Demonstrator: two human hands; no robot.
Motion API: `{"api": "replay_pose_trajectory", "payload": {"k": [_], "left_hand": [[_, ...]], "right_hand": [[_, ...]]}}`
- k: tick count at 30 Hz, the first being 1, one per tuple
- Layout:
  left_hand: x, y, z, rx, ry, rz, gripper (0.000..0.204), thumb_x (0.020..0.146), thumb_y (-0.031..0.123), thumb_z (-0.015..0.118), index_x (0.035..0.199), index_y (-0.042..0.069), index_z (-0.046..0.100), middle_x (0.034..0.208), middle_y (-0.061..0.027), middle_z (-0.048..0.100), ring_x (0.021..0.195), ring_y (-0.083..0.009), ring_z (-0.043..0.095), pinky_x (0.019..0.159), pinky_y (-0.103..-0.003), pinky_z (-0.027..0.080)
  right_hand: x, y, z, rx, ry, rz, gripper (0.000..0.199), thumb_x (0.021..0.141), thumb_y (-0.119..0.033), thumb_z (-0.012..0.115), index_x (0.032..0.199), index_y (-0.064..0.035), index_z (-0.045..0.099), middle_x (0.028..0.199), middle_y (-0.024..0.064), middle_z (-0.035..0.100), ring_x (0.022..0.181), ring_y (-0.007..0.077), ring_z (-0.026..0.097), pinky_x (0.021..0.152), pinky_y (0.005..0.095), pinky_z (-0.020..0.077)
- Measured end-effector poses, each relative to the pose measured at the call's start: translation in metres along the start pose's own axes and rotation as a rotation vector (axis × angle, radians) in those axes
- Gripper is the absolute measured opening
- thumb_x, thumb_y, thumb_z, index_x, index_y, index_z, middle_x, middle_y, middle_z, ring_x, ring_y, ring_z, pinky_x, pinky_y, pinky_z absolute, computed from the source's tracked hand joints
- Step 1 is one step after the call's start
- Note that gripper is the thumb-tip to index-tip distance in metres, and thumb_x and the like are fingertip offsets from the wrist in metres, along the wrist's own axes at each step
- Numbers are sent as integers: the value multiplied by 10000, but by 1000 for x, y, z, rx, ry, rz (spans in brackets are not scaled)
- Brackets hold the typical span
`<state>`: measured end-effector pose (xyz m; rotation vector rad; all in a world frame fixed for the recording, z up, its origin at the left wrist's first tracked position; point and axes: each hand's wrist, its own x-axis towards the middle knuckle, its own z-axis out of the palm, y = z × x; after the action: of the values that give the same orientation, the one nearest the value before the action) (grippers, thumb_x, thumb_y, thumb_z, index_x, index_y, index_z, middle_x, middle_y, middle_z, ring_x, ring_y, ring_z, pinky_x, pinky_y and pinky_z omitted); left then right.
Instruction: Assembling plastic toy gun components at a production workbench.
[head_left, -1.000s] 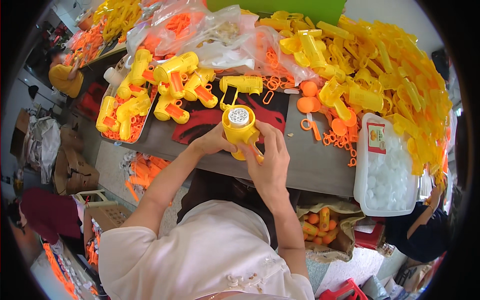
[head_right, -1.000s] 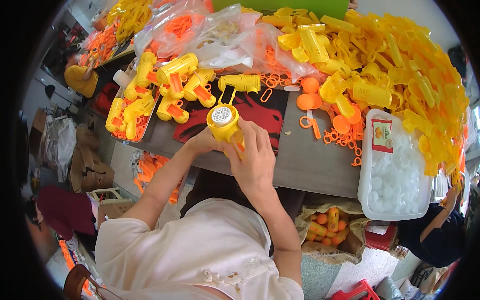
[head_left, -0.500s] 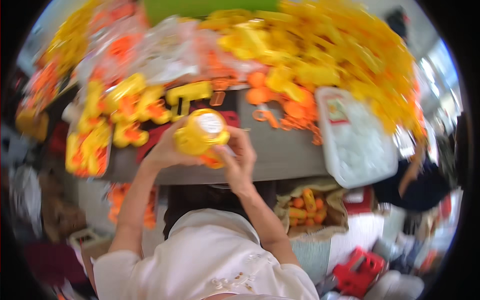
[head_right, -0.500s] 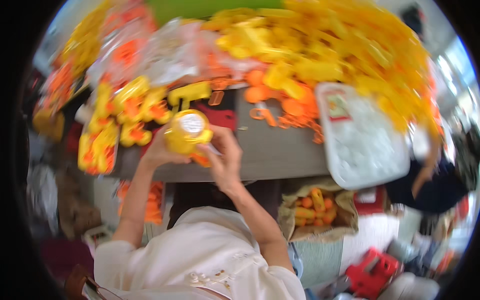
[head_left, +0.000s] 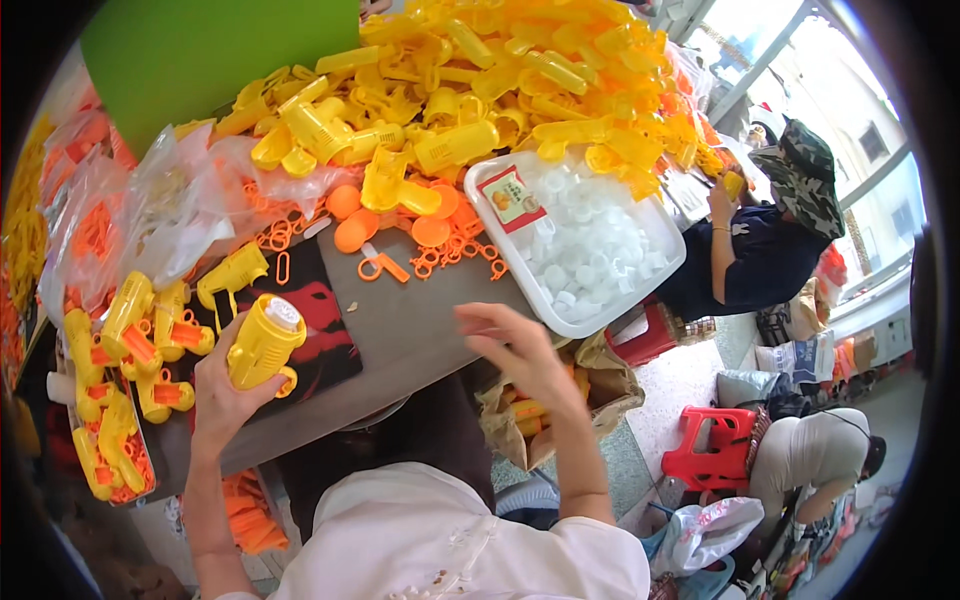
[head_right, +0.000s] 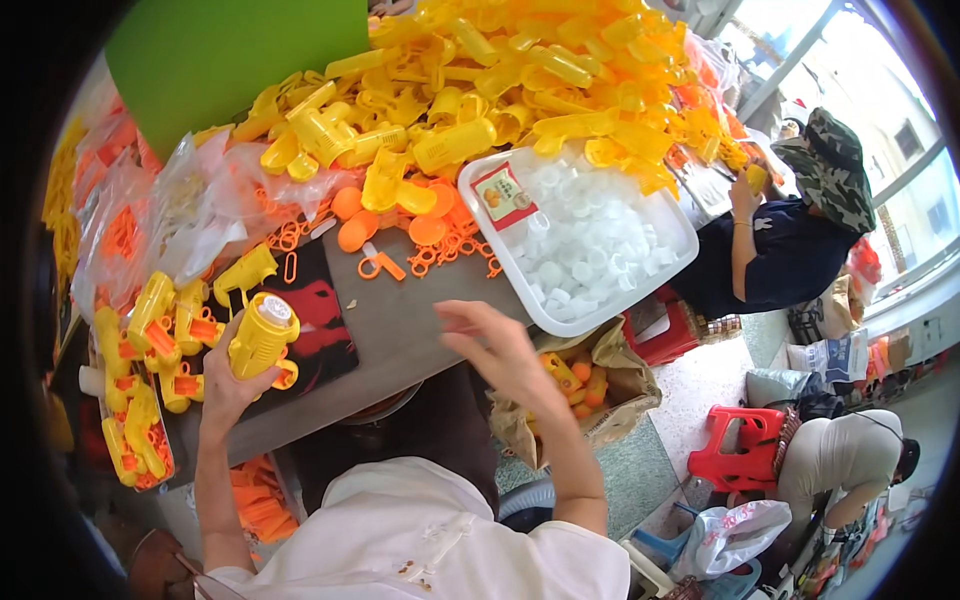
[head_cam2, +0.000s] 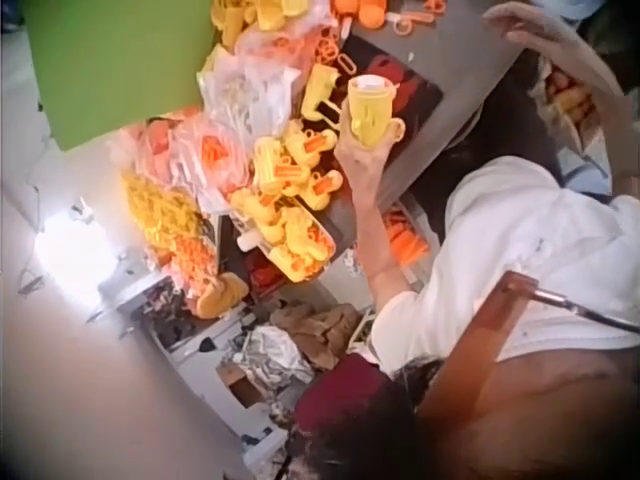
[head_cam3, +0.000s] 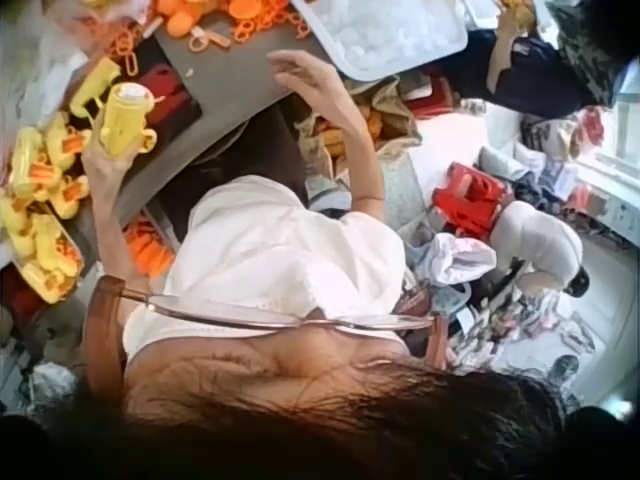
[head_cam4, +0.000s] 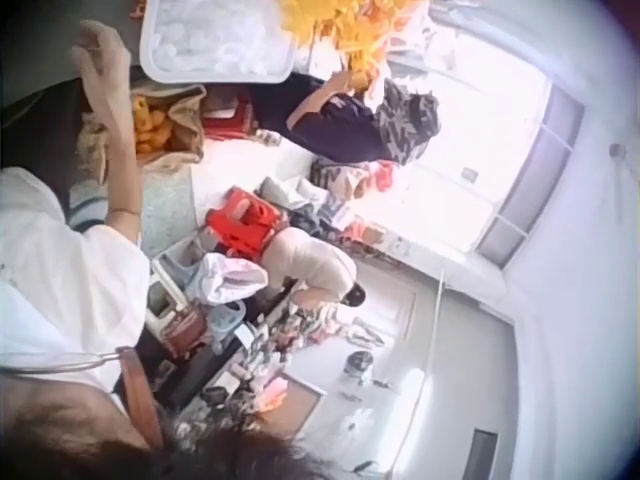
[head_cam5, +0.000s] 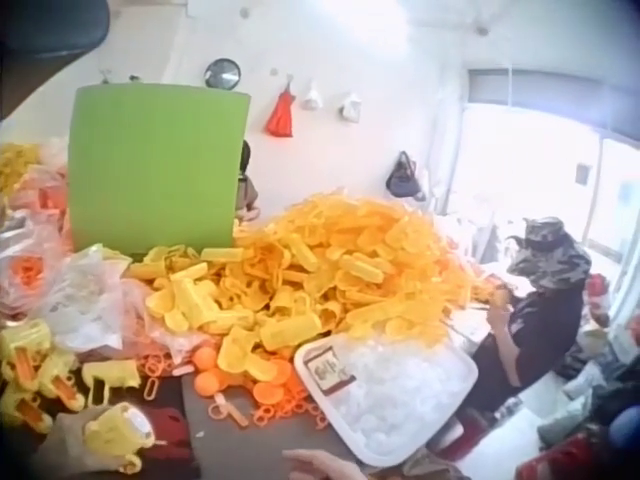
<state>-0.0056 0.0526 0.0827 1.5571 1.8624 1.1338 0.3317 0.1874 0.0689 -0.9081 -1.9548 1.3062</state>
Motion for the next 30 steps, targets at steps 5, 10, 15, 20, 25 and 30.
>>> {"api": "replay_pose_trajectory", "payload": {"k": [5,10,15,20,25,30], "left_hand": [[0,-6,4,131,-14,33,715,633,95,818,1279,11,524,1068,-183,673,959,-287,678,839,-348,516],[3,7,8,159,-46,56,706,623,75,808,1264,-8,525,1052,-190,671,944,-302,674,836,-361,515],[6,11,12,210,-82,68,729,604,69,802,1270,-5,516,1048,-204,661,949,-330,667,839,-372,510],[10,7,12,216,-112,42,754,586,89,803,1274,-5,512,1049,-202,662,962,-323,667,853,-374,508],[13,1,11,186,-141,-60,746,588,110,784,1271,-14,510,1051,-197,665,979,-323,665,862,-376,507],[14,-5,13,229,-138,-59,746,591,113,774,1271,-25,501,1031,-191,666,948,-302,673,851,-366,508]], "right_hand": [[-27,-6,-84,-202,385,115,233,922,-35,582,1143,15,634,1043,56,668,966,127,626,867,259,475],[-35,27,-164,-73,840,79,232,968,-120,557,1139,19,630,1005,64,674,900,117,625,807,234,479],[-31,63,-213,-162,927,110,220,964,-150,571,1113,-5,644,978,56,684,836,108,638,752,226,479],[-26,75,-218,-147,860,121,192,957,-144,575,1082,-24,657,937,36,684,819,99,641,733,228,474],[-18,81,-212,-196,861,95,187,942,-100,574,1075,4,654,933,48,689,828,115,655,748,234,494],[-3,86,-211,-370,915,21,174,918,-87,598,1051,3,665,928,75,697,832,137,661,764,265,511]]}}
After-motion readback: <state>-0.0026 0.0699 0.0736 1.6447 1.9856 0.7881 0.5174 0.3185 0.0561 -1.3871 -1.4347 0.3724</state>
